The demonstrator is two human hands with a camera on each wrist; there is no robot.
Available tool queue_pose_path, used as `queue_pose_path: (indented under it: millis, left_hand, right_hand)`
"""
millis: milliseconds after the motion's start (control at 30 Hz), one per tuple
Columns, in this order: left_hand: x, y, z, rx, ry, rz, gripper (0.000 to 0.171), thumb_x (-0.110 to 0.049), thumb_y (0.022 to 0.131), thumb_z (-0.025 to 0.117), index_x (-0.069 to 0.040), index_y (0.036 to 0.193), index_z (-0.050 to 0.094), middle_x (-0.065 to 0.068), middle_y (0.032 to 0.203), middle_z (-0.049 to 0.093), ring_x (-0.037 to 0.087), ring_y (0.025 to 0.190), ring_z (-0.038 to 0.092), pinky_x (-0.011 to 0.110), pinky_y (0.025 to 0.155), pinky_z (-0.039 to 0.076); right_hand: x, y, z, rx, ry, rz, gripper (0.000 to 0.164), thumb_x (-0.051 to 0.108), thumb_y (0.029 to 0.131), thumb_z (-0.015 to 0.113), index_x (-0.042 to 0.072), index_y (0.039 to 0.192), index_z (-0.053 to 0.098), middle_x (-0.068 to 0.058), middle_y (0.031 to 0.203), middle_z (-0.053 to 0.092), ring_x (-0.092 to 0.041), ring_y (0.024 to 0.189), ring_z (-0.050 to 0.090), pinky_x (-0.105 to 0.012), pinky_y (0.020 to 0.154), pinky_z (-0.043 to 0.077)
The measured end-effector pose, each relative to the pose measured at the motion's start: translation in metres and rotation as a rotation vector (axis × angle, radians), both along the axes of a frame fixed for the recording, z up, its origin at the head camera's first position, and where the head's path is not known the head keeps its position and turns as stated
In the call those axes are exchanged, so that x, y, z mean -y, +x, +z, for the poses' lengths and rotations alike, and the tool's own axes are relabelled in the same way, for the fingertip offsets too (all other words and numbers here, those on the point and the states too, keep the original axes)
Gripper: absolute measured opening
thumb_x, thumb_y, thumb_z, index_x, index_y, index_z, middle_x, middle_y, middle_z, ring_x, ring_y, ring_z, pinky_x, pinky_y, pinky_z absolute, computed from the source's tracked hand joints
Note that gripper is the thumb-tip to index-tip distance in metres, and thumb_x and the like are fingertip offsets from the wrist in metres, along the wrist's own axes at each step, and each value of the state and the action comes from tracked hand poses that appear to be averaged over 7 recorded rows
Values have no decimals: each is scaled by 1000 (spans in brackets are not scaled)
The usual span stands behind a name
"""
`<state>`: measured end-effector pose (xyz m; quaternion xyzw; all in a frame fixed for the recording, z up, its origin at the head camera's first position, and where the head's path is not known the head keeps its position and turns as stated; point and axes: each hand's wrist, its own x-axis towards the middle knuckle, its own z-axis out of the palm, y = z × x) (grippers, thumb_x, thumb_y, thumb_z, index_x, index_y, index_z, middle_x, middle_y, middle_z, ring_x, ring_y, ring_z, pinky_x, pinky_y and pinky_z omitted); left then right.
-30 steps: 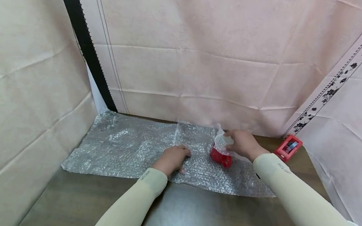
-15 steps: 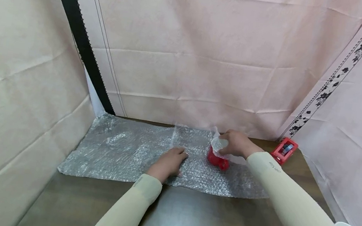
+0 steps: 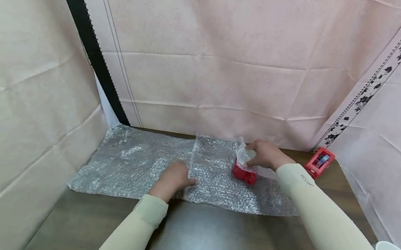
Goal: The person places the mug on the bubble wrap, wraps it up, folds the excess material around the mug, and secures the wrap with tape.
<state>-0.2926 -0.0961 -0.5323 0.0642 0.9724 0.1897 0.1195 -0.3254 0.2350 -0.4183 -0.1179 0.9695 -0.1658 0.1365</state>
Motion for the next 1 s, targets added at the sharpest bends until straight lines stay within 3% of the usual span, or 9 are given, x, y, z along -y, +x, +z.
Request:
queue_pose_path:
  millis: [67,167,233,300,433,567,733,833,1000]
  left_hand:
    - [4,-10,-16,42,29,11,67,-59,93,92,1,118,77,19,116,79,33,88,75,52,75,66]
    - [8,-15,-24,112,89,16,92,-56,94,91,8,152,61,25,152,70,42,125,75,58,102,66]
    - [9,-13,-19,144,127,8,107,-52,95,90,8,169,42,28,166,58,47,144,66,60,118,59]
    - [10,-2,-1,189,179,-4,111,-46,97,89,7,174,29,30,171,53,49,153,59,63,125,53]
    - [9,22,38,286,334,-49,89,-27,102,87,-4,171,36,28,138,73,47,119,76,59,103,64]
    - [8,27,59,307,511,-156,70,-9,106,78,-12,167,43,13,95,74,31,78,73,42,75,64]
    - [-9,22,82,159,654,-319,52,-11,108,75,-13,157,55,0,84,64,15,73,55,32,73,51]
    - [-30,22,93,49,698,-351,49,-15,110,76,-19,155,58,0,92,75,12,80,65,32,79,54]
    - [-71,21,103,-96,713,-319,49,-21,111,76,-27,157,59,2,113,88,18,104,83,34,90,60]
  right_hand:
    - [-1,-1,-1,7,-16,-12,73,29,93,95,5,156,69,-27,162,64,-48,147,61,-63,121,55]
    - [-2,-1,-2,11,-39,-22,73,28,93,96,6,156,68,-26,163,63,-47,148,60,-62,121,56]
    - [-2,0,-3,12,-50,-19,72,27,93,95,5,156,69,-25,165,62,-47,149,60,-62,122,55]
    - [-2,1,-3,14,-58,-17,71,26,93,96,5,155,69,-24,166,62,-48,150,60,-63,123,54]
    - [-2,4,-1,20,-79,-25,71,24,94,95,4,156,68,-24,167,61,-48,151,59,-63,123,55]
    - [-4,2,3,15,-94,-25,72,25,94,95,5,157,67,-24,168,60,-47,151,59,-62,123,55]
    - [-7,1,3,-10,-111,-4,70,24,93,96,3,154,70,-25,165,63,-46,149,60,-62,122,55]
    - [-8,2,-2,-20,-124,4,69,23,91,96,2,152,71,-24,164,63,-47,149,60,-62,123,55]
    - [-7,2,-4,-56,-94,31,70,25,91,97,2,151,72,-25,162,65,-47,149,61,-61,124,53]
